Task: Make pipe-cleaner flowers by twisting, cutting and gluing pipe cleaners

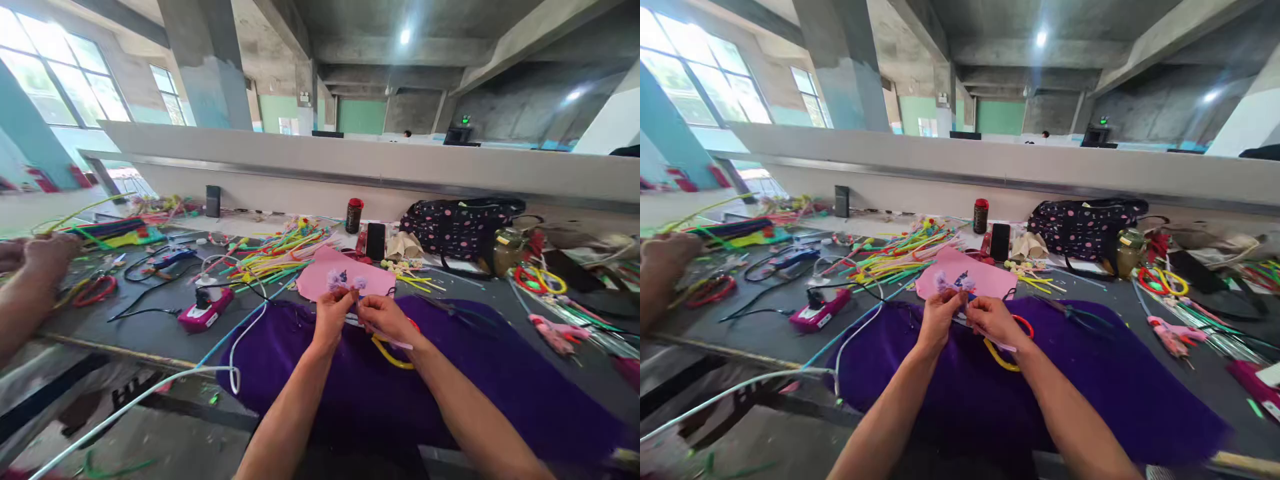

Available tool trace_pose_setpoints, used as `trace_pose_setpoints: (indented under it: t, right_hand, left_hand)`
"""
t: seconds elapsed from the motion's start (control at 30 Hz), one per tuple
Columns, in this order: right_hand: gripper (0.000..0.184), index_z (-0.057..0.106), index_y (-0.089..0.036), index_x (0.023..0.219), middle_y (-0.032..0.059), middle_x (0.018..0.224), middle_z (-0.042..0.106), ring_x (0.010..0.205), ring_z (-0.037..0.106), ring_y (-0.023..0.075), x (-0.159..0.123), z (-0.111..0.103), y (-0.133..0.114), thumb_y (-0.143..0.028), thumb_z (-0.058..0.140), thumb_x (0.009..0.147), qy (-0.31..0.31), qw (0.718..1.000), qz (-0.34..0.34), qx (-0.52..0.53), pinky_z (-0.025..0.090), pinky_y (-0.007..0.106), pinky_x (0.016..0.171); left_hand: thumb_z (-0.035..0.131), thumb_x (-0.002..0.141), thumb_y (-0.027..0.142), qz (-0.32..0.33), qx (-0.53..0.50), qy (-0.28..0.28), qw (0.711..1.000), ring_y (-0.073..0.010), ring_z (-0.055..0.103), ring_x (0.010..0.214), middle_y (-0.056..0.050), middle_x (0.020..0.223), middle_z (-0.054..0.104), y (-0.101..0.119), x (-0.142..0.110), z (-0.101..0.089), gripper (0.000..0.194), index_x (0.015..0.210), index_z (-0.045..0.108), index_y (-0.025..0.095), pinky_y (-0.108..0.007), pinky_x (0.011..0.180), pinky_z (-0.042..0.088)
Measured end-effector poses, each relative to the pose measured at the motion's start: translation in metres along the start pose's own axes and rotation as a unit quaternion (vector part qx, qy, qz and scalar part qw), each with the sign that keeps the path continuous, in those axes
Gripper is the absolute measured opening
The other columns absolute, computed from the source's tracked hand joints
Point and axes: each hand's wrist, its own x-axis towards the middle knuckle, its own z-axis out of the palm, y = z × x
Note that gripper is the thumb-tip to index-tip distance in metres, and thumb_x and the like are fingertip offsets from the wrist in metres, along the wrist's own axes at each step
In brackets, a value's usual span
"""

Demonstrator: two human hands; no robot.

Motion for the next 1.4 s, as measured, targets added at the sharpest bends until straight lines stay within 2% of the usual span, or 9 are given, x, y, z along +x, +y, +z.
trace_pose_setpoints:
  t: [0.17,0.3,0.4,0.7,0.83,0.9,1.07,1.13,1.4]
  right_hand:
    - [0.025,0.053,-0.014,0.064,-0.0027,0.054,0.056,0.038,0.047,0.0057,-0.004,-0.001,-0.008,-0.035,0.067,0.065,-0.020,0.995,0.048,0.085,0.030,0.017,0.036]
    - [0.022,0.055,-0.014,0.067,-0.0025,0.054,0.054,0.037,0.046,0.0051,-0.007,-0.002,-0.011,-0.032,0.067,0.067,-0.052,0.987,0.030,0.149,0.029,0.016,0.035]
    - [0.020,0.055,-0.013,0.067,-0.0023,0.055,0.054,0.037,0.045,0.0050,-0.008,-0.002,-0.011,-0.031,0.065,0.069,-0.070,0.985,0.017,0.159,0.028,0.016,0.035]
    - [0.022,0.054,-0.015,0.067,-0.0021,0.057,0.058,0.044,0.048,0.0074,-0.007,-0.003,-0.012,-0.033,0.067,0.066,-0.033,0.997,-0.002,0.075,0.033,0.019,0.043]
    - [0.021,0.054,-0.016,0.065,-0.0040,0.052,0.053,0.044,0.044,0.0077,-0.007,0.000,-0.012,-0.034,0.062,0.070,0.028,0.996,-0.057,-0.057,0.032,0.020,0.045]
    - [0.019,0.055,-0.016,0.067,-0.0027,0.055,0.054,0.048,0.045,0.0092,-0.009,0.002,-0.011,-0.033,0.056,0.075,0.091,0.972,-0.113,-0.186,0.032,0.021,0.048]
    - [0.020,0.060,-0.015,0.072,0.0053,0.069,0.061,0.064,0.053,0.0142,-0.009,0.008,-0.006,-0.024,0.045,0.082,0.223,0.783,-0.249,-0.525,0.033,0.024,0.059]
    - [0.020,0.059,-0.015,0.072,0.0054,0.069,0.061,0.063,0.054,0.0138,-0.008,0.008,-0.005,-0.022,0.044,0.083,0.231,0.757,-0.263,-0.552,0.033,0.024,0.059]
    - [0.017,0.060,-0.017,0.069,-0.0001,0.061,0.060,0.055,0.052,0.0112,-0.006,0.000,-0.006,-0.031,0.053,0.077,0.183,0.896,-0.201,-0.350,0.037,0.021,0.052]
  left_hand:
    - [0.066,0.066,0.033,-0.021,-0.034,-0.043,0.998,-0.0048,0.039,0.050,0.003,0.055,0.049,0.000,0.001,0.000,0.021,0.066,0.063,0.012,-0.018,0.048,0.029]
    - [0.067,0.065,0.033,-0.106,-0.115,-0.089,0.984,-0.0076,0.050,0.057,-0.003,0.075,0.061,-0.002,0.003,-0.002,0.028,0.084,0.067,0.012,-0.020,0.053,0.037]
    - [0.069,0.064,0.029,-0.137,-0.147,-0.120,0.972,-0.0090,0.053,0.057,-0.003,0.072,0.061,-0.003,0.004,-0.005,0.024,0.080,0.067,0.012,-0.022,0.058,0.041]
    - [0.069,0.063,0.025,-0.095,-0.141,-0.121,0.978,-0.0075,0.049,0.051,0.001,0.059,0.056,-0.003,0.004,-0.006,0.016,0.064,0.060,0.013,-0.021,0.054,0.039]
    - [0.068,0.063,0.026,-0.051,-0.099,-0.082,0.990,-0.0055,0.044,0.049,0.003,0.055,0.052,-0.004,0.004,-0.004,0.018,0.059,0.057,0.014,-0.019,0.051,0.034]
    - [0.068,0.063,0.026,-0.028,-0.077,-0.047,0.996,-0.0045,0.042,0.050,0.004,0.056,0.051,-0.006,0.004,-0.002,0.017,0.060,0.057,0.014,-0.018,0.051,0.033]
    - [0.070,0.060,0.027,-0.033,-0.048,0.030,0.998,-0.0038,0.040,0.049,0.005,0.055,0.049,-0.012,0.006,0.002,0.020,0.059,0.056,0.014,-0.017,0.049,0.032]
    - [0.070,0.060,0.029,-0.069,-0.060,0.023,0.996,-0.0039,0.041,0.048,0.005,0.055,0.049,-0.012,0.008,0.001,0.022,0.059,0.055,0.014,-0.018,0.049,0.033]
    - [0.072,0.058,0.030,-0.118,-0.087,-0.057,0.988,-0.0037,0.044,0.047,0.003,0.061,0.056,-0.009,0.007,-0.004,0.022,0.065,0.059,0.014,-0.018,0.046,0.032]
